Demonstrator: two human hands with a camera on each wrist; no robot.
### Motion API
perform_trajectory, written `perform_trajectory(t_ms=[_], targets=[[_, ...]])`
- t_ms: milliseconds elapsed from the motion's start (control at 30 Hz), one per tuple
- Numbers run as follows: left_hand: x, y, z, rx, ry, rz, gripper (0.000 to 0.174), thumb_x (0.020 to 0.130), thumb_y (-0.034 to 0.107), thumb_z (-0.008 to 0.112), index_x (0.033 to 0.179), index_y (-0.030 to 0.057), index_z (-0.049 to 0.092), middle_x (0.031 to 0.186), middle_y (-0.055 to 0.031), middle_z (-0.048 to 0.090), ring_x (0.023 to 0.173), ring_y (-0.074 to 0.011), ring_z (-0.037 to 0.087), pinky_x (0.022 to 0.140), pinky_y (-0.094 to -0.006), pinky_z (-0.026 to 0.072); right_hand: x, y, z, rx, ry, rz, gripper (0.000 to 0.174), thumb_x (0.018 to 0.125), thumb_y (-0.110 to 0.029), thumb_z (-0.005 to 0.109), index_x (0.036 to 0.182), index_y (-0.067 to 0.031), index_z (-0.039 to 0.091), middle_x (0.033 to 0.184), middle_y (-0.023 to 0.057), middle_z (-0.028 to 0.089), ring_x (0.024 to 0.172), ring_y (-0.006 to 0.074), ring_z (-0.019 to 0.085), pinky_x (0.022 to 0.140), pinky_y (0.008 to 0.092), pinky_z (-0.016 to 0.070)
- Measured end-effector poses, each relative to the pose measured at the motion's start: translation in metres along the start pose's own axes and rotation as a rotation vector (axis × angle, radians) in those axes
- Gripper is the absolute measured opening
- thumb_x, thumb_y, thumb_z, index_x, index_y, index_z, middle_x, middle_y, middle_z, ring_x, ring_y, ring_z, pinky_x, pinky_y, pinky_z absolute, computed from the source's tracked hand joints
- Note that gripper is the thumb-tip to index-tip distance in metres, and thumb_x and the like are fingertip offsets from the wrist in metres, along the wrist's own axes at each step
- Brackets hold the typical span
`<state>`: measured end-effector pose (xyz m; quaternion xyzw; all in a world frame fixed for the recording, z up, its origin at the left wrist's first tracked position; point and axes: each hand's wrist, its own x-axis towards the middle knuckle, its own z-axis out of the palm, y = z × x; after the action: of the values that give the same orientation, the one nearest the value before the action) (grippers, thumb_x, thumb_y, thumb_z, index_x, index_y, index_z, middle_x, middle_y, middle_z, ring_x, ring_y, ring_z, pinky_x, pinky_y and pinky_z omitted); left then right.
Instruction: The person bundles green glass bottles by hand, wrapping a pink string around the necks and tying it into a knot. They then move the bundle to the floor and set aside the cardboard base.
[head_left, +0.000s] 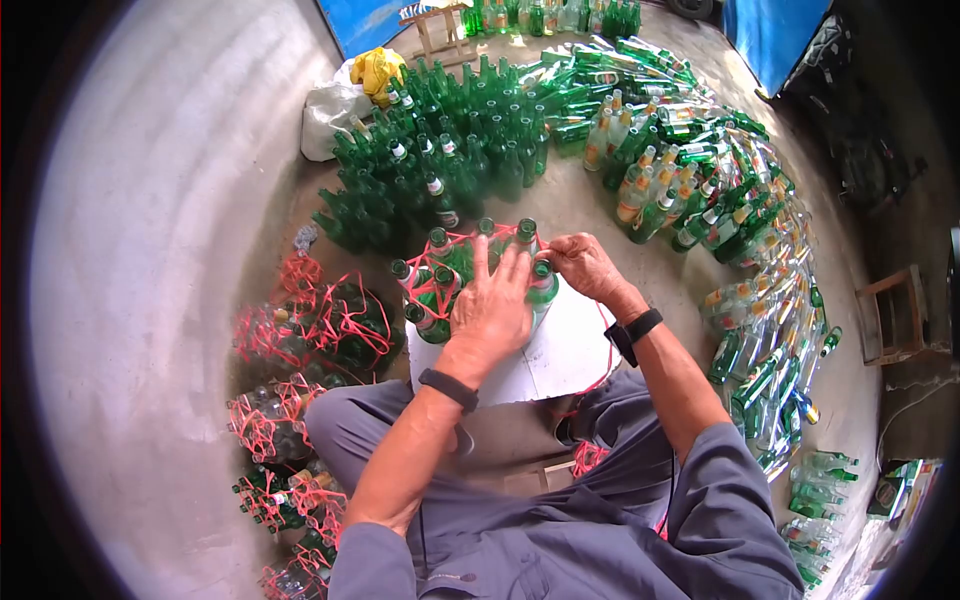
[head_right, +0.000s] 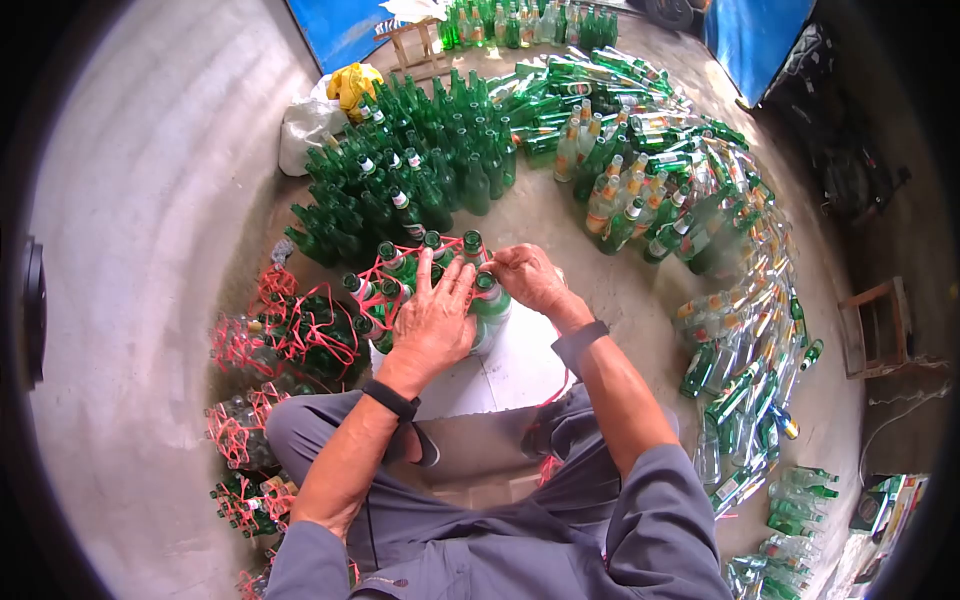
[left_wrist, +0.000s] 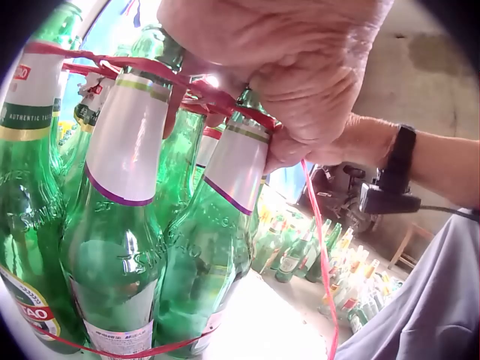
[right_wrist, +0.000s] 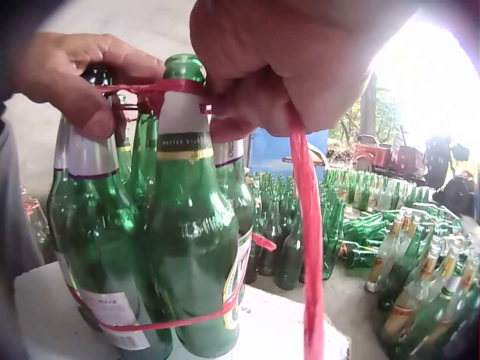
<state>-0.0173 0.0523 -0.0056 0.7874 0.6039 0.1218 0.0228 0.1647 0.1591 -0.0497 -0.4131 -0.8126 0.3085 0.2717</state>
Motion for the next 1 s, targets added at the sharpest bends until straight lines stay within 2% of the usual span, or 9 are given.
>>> perform_trajectory(t_ms=[133, 233, 267, 433, 533, 600, 667, 900, 1000], targets=[[-0.002, 0.002, -0.003, -0.018, 0.071, 0.031, 0.069, 0.076, 0.010, 0.065, 0.141, 0.0013, 0.047, 0.147, -0.0146, 0.049, 0.144, -0.0527, 0.029, 0.095, -0.0468, 0.0585, -0.011, -0.004, 0.001, 0.316, -0.029, 0.160, 0.035, 0.098, -0.034, 0.065, 0.108, -0.0016, 0.073, 0.071, 0.0125, 0.067, 0.066, 0.0135, 0.058, 0.068, 0.0356, 0.0501], [-0.007, 0.000, -0.001, -0.050, 0.109, 0.053, 0.071, 0.076, 0.013, 0.067, 0.143, 0.0023, 0.046, 0.149, -0.0147, 0.048, 0.145, -0.0506, 0.028, 0.097, -0.0506, 0.0552, -0.014, -0.006, 0.009, 0.321, 0.047, 0.216, 0.037, 0.099, -0.035, 0.063, 0.108, -0.0001, 0.072, 0.070, 0.0118, 0.067, 0.067, 0.0125, 0.058, 0.069, 0.0344, 0.0504], [-0.010, 0.000, 0.000, -0.031, 0.129, 0.049, 0.072, 0.077, 0.016, 0.068, 0.145, 0.0030, 0.047, 0.153, -0.0159, 0.045, 0.147, -0.0483, 0.027, 0.104, -0.0541, 0.0470, -0.015, -0.004, 0.016, 0.398, 0.121, 0.156, 0.044, 0.100, -0.035, 0.063, 0.091, 0.0075, 0.067, 0.062, 0.0085, 0.056, 0.062, 0.0131, 0.049, 0.061, 0.0347, 0.0455], [-0.034, 0.009, 0.006, -0.023, 0.281, 0.014, 0.077, 0.077, 0.022, 0.074, 0.147, 0.0030, 0.046, 0.160, -0.0215, 0.035, 0.151, -0.0438, 0.023, 0.117, -0.0608, 0.0232, -0.023, -0.020, 0.012, 0.351, 0.156, 0.214, 0.045, 0.100, -0.041, 0.061, 0.091, 0.0024, 0.070, 0.065, 0.0082, 0.059, 0.064, 0.0136, 0.053, 0.064, 0.0354, 0.0470], [-0.062, 0.008, 0.007, -0.099, 0.340, -0.221, 0.088, 0.076, 0.029, 0.080, 0.151, 0.0032, 0.040, 0.163, -0.0240, 0.026, 0.154, -0.0431, 0.014, 0.121, -0.0608, 0.0093, -0.024, -0.023, 0.011, 0.359, 0.164, 0.266, 0.046, 0.099, -0.044, 0.059, 0.090, -0.0005, 0.070, 0.066, 0.0072, 0.060, 0.065, 0.0140, 0.055, 0.065, 0.0357, 0.0474], [-0.074, 0.006, 0.006, -0.112, 0.347, -0.237, 0.090, 0.077, 0.029, 0.080, 0.152, 0.0033, 0.038, 0.163, -0.0242, 0.025, 0.154, -0.0435, 0.013, 0.121, -0.0617, 0.0085, -0.026, -0.028, 0.009, 0.357, 0.142, 0.291, 0.046, 0.099, -0.045, 0.059, 0.090, -0.0016, 0.071, 0.066, 0.0066, 0.061, 0.065, 0.0143, 0.056, 0.065, 0.0358, 0.0474], [-0.079, 0.007, -0.001, -0.057, 0.321, -0.271, 0.094, 0.077, 0.033, 0.080, 0.154, 0.0039, 0.034, 0.164, -0.0243, 0.020, 0.154, -0.0436, 0.011, 0.120, -0.0630, 0.0079, -0.025, -0.037, 0.004, 0.408, 0.115, 0.345, 0.034, 0.101, -0.027, 0.062, 0.115, 0.0030, 0.071, 0.074, -0.0010, 0.066, 0.074, 0.0054, 0.053, 0.069, 0.0267, 0.0487], [-0.070, -0.013, 0.016, -0.113, 0.376, -0.361, 0.097, 0.076, 0.041, 0.082, 0.154, 0.0062, 0.034, 0.165, -0.0195, 0.024, 0.154, -0.0422, 0.012, 0.120, -0.0605, 0.0145, -0.029, -0.030, 0.014, 0.313, 0.177, 0.232, 0.031, 0.102, -0.026, 0.062, 0.112, 0.0012, 0.073, 0.072, -0.0045, 0.064, 0.071, 0.0053, 0.053, 0.068, 0.0264, 0.0477], [-0.070, -0.030, 0.022, -0.183, 0.392, -0.281, 0.097, 0.076, 0.039, 0.082, 0.154, 0.0076, 0.035, 0.166, -0.0157, 0.024, 0.155, -0.0407, 0.011, 0.115, -0.0679, 0.0173, -0.039, -0.025, 0.028, 0.454, 0.216, 0.288, 0.031, 0.101, -0.027, 0.062, 0.094, 0.0004, 0.075, 0.064, 0.0006, 0.060, 0.065, 0.0072, 0.051, 0.063, 0.0300, 0.0462]])
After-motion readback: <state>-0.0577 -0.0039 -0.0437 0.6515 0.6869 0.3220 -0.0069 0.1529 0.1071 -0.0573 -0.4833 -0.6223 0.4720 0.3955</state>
